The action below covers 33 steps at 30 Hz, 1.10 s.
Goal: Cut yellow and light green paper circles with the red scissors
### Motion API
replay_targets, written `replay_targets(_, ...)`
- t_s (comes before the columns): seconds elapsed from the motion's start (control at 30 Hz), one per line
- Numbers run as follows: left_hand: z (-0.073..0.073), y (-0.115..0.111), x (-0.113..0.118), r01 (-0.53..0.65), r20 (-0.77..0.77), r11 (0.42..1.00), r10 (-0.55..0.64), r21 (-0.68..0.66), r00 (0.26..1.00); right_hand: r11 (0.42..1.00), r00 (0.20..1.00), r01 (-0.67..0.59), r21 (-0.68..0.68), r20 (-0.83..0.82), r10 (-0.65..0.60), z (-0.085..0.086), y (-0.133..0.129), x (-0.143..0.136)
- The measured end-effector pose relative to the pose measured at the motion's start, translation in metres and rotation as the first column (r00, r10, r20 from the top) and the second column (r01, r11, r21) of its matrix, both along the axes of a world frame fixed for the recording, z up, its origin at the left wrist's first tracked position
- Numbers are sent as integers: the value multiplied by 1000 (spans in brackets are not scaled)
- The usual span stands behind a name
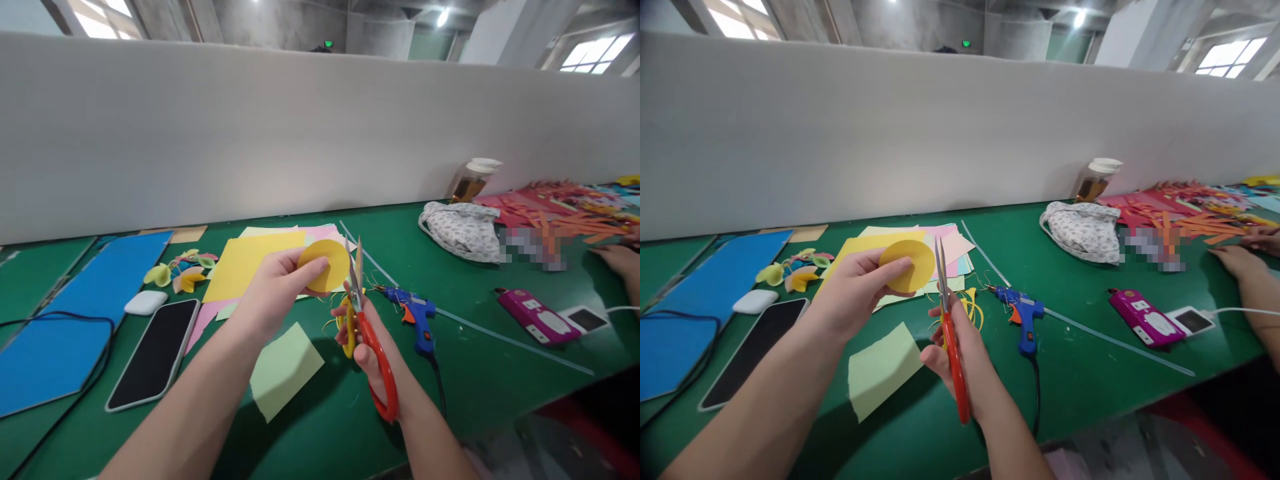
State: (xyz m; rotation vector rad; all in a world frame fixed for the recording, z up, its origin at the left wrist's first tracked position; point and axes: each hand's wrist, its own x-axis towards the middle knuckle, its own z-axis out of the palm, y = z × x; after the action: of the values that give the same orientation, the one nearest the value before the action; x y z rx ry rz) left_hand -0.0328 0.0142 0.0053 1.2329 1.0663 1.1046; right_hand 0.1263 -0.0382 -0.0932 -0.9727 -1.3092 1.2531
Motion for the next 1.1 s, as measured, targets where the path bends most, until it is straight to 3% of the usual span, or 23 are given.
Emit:
replay_targets(0.2, -5, -1, 4, -7, -23, 999, 9, 54, 1000, 994, 973, 73, 80, 214, -89, 10, -4, 9)
replay_targets(0.43, -8, -2, 10, -3, -29, 998, 4, 56, 1000, 989, 950, 92, 112, 287, -121, 7, -2, 9)
replay_targets(0.9, -11, -6, 15, -44, -115, 993, 56, 106, 992, 993, 970, 74, 91, 226, -93, 12, -3, 8)
replay_targets(1.1, -13, -5, 15, -12, -104, 995, 22, 96, 994, 994, 971, 76, 76, 222, -91, 18, -5, 9)
